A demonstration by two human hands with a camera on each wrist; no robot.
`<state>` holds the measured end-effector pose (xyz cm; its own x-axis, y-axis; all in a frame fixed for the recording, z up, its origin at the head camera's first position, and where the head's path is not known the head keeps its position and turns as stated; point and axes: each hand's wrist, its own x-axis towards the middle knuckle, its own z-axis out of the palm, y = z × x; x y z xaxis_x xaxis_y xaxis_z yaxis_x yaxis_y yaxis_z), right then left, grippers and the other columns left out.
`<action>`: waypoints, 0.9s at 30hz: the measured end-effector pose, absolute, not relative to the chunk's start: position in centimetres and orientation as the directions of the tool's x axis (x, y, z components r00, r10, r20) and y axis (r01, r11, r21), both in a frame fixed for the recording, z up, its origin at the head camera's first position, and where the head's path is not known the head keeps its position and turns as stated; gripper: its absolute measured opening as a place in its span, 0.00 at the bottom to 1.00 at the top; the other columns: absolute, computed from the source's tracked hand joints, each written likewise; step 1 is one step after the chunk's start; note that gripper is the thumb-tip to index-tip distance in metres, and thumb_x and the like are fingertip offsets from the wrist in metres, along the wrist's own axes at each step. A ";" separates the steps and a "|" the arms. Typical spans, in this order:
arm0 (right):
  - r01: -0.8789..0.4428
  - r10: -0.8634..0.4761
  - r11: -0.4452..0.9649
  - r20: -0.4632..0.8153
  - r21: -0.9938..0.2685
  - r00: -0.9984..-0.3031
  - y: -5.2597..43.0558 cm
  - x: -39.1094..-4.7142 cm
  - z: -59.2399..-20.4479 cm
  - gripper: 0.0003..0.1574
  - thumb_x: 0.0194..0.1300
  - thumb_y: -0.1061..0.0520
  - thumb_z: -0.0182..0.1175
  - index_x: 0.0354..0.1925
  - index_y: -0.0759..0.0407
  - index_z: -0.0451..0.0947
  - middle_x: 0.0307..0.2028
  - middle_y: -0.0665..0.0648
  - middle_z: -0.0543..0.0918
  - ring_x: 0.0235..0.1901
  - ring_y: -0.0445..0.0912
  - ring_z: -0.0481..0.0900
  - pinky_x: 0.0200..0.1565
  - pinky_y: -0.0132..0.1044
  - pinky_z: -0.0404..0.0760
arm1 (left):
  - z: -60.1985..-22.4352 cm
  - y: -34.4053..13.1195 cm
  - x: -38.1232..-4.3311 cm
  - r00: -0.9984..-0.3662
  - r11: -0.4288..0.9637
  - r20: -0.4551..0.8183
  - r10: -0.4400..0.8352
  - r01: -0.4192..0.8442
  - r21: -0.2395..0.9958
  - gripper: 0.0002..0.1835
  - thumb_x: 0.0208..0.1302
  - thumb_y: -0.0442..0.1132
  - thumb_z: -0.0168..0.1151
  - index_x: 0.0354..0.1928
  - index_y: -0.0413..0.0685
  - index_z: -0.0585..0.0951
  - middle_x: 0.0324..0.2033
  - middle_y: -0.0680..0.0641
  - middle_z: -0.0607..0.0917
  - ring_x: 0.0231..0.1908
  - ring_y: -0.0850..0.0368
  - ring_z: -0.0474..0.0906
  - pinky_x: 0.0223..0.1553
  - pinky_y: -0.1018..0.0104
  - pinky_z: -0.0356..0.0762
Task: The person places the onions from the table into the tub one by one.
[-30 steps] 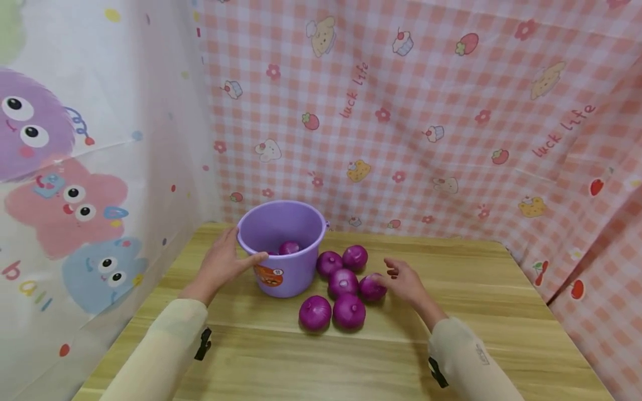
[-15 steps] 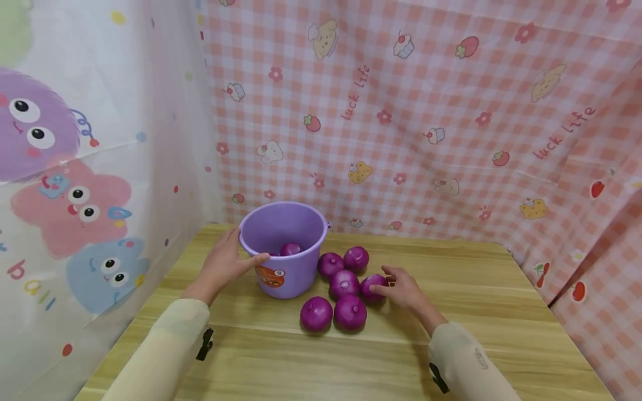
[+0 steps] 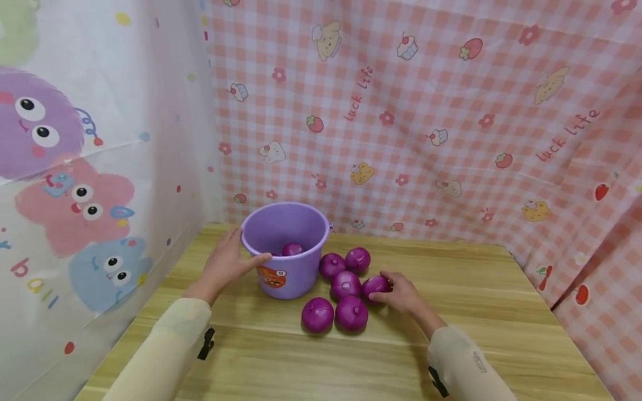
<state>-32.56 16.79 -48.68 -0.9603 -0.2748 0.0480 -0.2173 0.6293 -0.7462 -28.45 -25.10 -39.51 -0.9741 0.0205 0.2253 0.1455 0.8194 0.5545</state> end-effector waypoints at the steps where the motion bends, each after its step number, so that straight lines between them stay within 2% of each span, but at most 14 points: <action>1: -0.212 -0.272 0.632 0.043 -0.745 -0.961 16.8 -32.5 -48.7 0.49 0.58 0.52 0.74 0.66 0.76 0.64 0.59 0.74 0.74 0.58 0.63 0.74 0.62 0.56 0.72 | -39.5 -25.1 -28.4 -0.975 0.820 0.223 0.020 0.144 0.554 0.64 0.51 0.78 0.60 0.78 0.42 0.51 0.73 0.35 0.58 0.72 0.34 0.52 0.68 0.32 0.53; 10: -0.211 -0.280 0.643 0.031 -0.736 -0.959 16.8 -32.5 -48.6 0.49 0.58 0.50 0.74 0.66 0.75 0.66 0.60 0.74 0.73 0.60 0.65 0.72 0.63 0.57 0.70 | -39.3 -24.9 -28.3 -0.975 0.829 0.223 0.017 0.139 0.542 0.62 0.54 0.74 0.62 0.77 0.41 0.51 0.73 0.34 0.58 0.72 0.35 0.52 0.68 0.33 0.54; 15: -0.190 -0.273 0.633 0.013 -0.750 -0.962 16.8 -32.5 -48.7 0.49 0.58 0.50 0.73 0.67 0.74 0.65 0.61 0.73 0.73 0.61 0.64 0.72 0.64 0.57 0.69 | -39.3 -25.0 -28.2 -0.976 0.827 0.217 0.013 0.132 0.546 0.63 0.52 0.76 0.61 0.77 0.41 0.52 0.73 0.34 0.58 0.72 0.34 0.52 0.68 0.33 0.54; 27: -0.170 -0.255 0.620 0.008 -0.766 -0.967 16.9 -32.6 -48.8 0.48 0.58 0.50 0.73 0.67 0.73 0.66 0.59 0.72 0.75 0.58 0.62 0.75 0.62 0.55 0.73 | -39.3 -24.9 -28.3 -0.978 0.828 0.210 0.013 0.128 0.545 0.60 0.55 0.72 0.64 0.78 0.42 0.51 0.73 0.34 0.58 0.72 0.34 0.52 0.68 0.32 0.53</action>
